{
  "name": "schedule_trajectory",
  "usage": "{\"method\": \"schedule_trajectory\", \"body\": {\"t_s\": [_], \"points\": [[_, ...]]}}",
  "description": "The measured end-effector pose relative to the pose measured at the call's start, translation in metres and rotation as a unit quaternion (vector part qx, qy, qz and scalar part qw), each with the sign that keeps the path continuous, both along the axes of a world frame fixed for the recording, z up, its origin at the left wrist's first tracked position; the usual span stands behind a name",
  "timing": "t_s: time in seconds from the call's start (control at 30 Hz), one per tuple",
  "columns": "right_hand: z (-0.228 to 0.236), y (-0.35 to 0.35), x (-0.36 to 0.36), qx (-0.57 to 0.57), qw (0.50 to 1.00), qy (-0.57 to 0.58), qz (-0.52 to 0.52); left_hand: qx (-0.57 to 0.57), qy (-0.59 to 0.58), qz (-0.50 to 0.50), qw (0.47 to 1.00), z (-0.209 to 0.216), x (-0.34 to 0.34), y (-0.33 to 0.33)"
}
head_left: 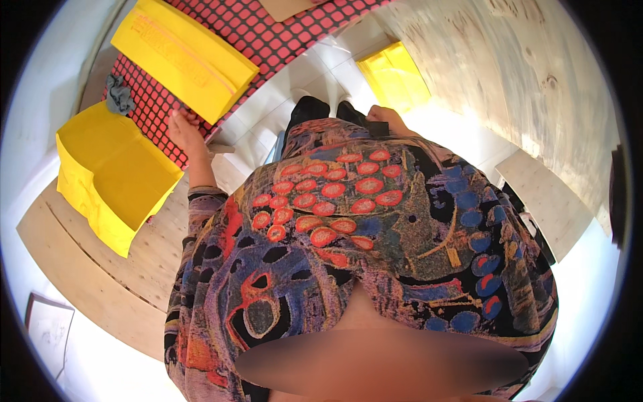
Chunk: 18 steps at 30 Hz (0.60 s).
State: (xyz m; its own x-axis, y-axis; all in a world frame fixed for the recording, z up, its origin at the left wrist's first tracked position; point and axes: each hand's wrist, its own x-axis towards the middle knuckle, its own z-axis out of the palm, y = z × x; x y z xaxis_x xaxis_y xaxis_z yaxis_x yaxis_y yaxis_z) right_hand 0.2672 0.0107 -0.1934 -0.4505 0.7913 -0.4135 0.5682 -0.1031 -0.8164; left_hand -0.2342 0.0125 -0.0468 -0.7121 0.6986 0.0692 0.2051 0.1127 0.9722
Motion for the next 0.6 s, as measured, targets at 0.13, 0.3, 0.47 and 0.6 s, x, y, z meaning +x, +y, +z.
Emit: {"method": "schedule_trajectory", "body": {"t_s": [0.13, 0.3, 0.47, 0.6], "points": [[-0.015, 0.026, -0.021, 0.076, 0.991, -0.002, -0.113, -0.02, 0.02, 0.023, 0.999, 0.008, 0.006, -0.047], [-0.045, 0.045, -0.047, 0.045, 0.982, 0.16, -0.087, -0.174, -0.006, -0.085, 0.981, -0.028, 0.062, -0.112], [-0.053, 0.039, -0.06, -0.002, 0.997, 0.043, 0.062, -0.261, -0.188, -0.162, 0.933, -0.065, 0.121, -0.13], [-0.032, 0.039, -0.052, -0.035, 0.98, 0.093, -0.174, -0.281, -0.245, -0.215, 0.903, -0.059, 0.135, -0.113]]}}
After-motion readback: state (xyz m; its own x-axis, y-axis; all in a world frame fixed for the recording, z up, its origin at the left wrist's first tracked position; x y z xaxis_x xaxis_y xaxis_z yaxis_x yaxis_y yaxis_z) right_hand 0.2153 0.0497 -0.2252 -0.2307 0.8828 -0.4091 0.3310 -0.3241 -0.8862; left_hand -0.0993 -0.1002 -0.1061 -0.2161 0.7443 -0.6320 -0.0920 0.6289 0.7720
